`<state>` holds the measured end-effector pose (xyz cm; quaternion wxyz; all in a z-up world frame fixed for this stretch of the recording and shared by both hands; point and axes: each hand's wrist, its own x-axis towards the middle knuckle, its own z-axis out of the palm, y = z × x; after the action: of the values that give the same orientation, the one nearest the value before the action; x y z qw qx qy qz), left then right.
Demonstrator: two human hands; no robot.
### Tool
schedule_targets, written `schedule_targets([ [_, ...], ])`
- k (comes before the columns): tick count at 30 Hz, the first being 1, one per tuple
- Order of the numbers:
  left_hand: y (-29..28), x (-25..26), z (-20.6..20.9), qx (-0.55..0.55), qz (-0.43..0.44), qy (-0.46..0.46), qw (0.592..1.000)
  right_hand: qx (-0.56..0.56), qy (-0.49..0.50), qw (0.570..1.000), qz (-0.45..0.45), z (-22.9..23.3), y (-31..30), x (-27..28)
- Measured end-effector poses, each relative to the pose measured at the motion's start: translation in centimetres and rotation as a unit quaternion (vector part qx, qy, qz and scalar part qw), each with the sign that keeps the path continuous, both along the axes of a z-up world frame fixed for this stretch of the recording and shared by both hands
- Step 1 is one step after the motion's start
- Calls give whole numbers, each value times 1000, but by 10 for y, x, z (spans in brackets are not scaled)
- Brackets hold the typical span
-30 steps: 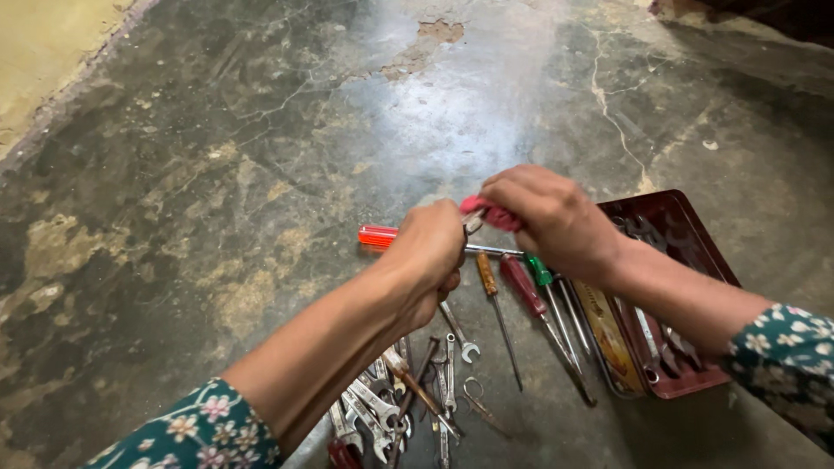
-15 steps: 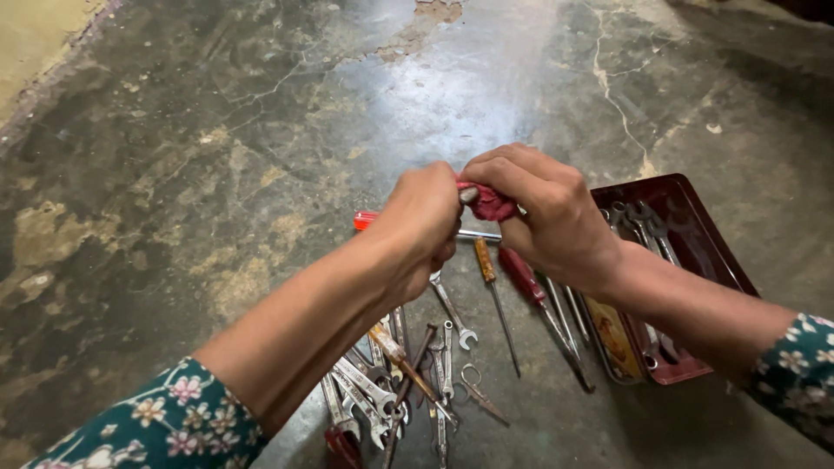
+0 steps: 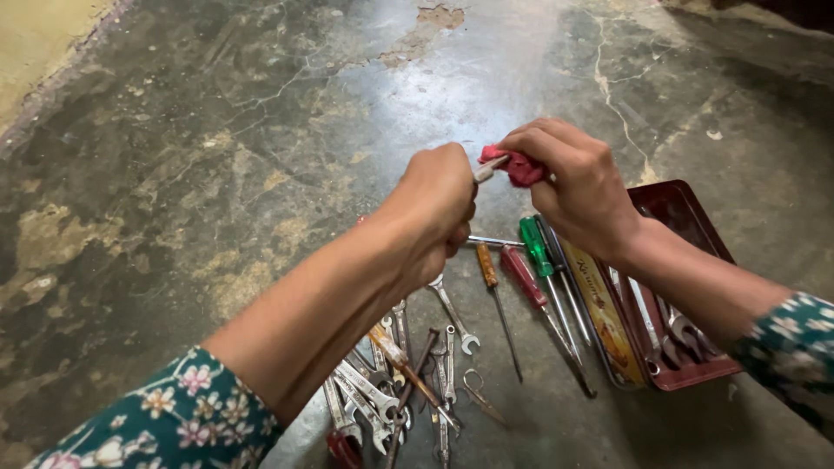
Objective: The person sits on the floor and wipes several metal tools, including wrenches and screwdrivers, with a red cloth. They handle the tools one at a time, wiping them thoroughly before placing them into a brown tray.
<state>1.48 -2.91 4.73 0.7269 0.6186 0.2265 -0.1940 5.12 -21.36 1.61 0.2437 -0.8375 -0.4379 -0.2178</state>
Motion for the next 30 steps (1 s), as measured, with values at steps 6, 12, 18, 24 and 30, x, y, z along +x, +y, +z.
schedule_targets([
  [6,1,7,-4,-21,17,17,999,57,-23,997,52,18,19,-32],
  [12,-15,-4,-2,67,30,-11,997,14,-18,997,69,11,8,-17],
  [18,-22,-4,2,60,4,-30,998,-43,-20,999,-5,-11,-19,21],
  [24,-12,5,-3,25,8,-17,1000,-9,-8,999,-48,-13,-13,17],
  [30,3,-3,-17,27,-2,24,999,40,-7,998,40,0,14,-37],
])
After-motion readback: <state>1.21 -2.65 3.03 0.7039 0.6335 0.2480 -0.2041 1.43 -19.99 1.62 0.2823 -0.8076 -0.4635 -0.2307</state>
